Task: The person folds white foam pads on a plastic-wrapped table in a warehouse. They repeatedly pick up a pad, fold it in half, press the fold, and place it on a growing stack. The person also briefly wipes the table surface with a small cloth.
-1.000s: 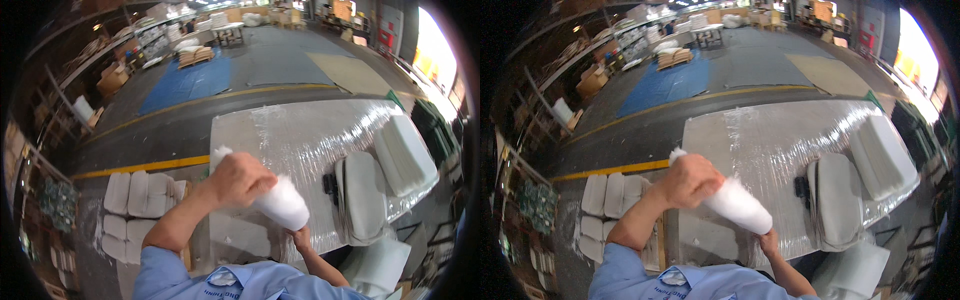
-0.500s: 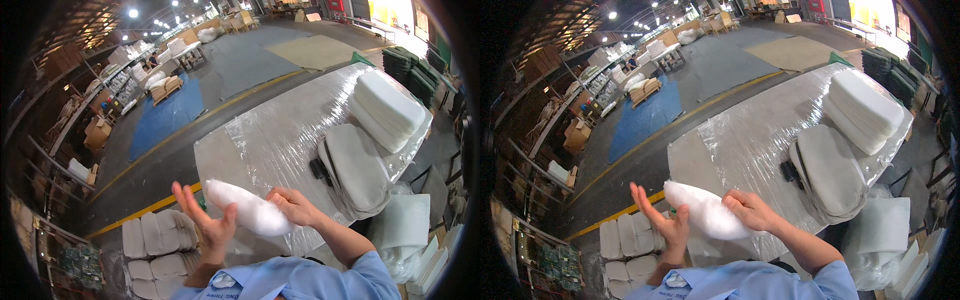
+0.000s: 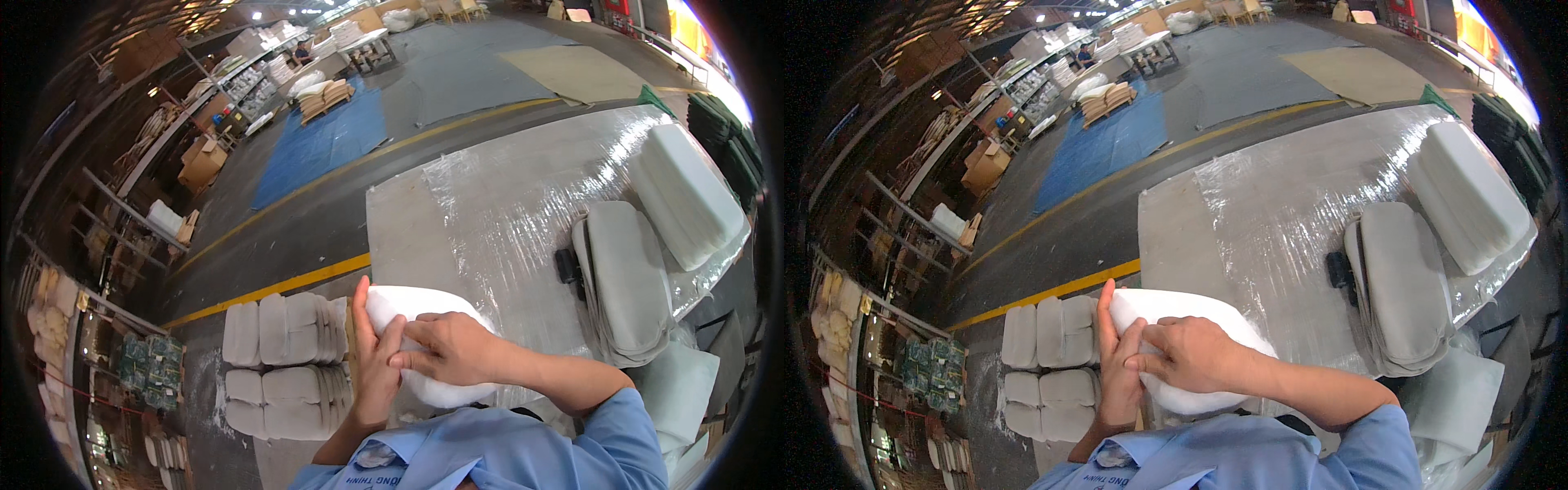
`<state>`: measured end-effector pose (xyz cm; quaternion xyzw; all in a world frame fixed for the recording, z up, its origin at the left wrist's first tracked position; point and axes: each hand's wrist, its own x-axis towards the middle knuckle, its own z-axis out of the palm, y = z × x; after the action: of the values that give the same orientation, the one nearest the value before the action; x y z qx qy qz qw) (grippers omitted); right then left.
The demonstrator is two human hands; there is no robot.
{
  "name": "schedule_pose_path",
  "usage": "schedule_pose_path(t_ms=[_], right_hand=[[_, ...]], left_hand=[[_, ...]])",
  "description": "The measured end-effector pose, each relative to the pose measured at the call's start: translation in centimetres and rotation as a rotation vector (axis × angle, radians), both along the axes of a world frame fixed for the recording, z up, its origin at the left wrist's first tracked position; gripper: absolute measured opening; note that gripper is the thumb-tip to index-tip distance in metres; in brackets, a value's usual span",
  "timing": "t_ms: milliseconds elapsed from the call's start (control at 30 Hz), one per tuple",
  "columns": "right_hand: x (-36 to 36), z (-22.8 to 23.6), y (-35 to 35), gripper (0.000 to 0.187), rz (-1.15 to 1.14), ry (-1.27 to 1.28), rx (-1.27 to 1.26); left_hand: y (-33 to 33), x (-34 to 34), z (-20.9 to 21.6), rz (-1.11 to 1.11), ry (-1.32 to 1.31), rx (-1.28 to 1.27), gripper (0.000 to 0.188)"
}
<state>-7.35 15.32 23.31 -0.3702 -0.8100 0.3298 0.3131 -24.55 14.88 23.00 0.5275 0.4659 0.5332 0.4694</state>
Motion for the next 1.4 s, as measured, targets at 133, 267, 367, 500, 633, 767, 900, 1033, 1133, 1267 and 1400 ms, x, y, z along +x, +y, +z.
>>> schedule_pose_path(t_ms=[133,267,367,500,633,767,900,1033,1133,1267,1400], right_hand=[[-1.2,-1.8,0.5,0.049,-0.016,0.033,-0.036],[-1.9,-3.2,0.6,0.052,-0.097,-0.02,-0.084],[-1.7,-6.0,1.2,0.055,-0.185,-0.004,-0.1],[-1.4,-7.0,2.3,0.06,-0.209,0.054,-0.236],[-2.2,-3.7,3.0,0.056,-0.138,0.13,-0.127],[-4.3,-1.8,3.2,0.053,-0.08,-0.014,-0.038],[-4.8,-3.8,3.7,0.047,-0.061,0.094,-0.044],[-4.9,-5.3,4.3,0.044,-0.155,0.197,-0.14],[-5.5,-5.4,4.7,0.044,-0.186,0.262,-0.21],[-6.0,-3.3,5.1,0.046,-0.153,0.175,-0.164],[-6.9,-3.0,5.8,0.046,-0.106,0.067,-0.062]], left_hand=[[0.6,-1.1,-1.3,0.049,-0.042,-0.035,0.065],[0.6,-2.5,-3.1,0.005,-0.3,0.028,0.062],[0.3,-2.7,-3.2,0.066,-0.138,-0.006,0.062],[-0.1,-2.2,-0.8,0.081,0.02,-0.074,0.063],[-0.1,-2.6,-1.1,0.034,0.028,-0.075,0.063],[-0.2,-3.0,-1.5,-0.043,-0.056,-0.04,0.056],[0.4,-3.4,-2.8,0.013,-0.262,-0.074,0.059],[0.5,-3.9,-2.4,0.041,-0.174,-0.13,0.054],[0.0,-4.1,-1.8,0.068,-0.11,-0.169,0.052],[-0.5,-3.0,-0.1,0.078,-0.119,-0.213,0.053],[-0.1,-3.2,-0.9,0.039,-0.177,-0.143,0.056]])
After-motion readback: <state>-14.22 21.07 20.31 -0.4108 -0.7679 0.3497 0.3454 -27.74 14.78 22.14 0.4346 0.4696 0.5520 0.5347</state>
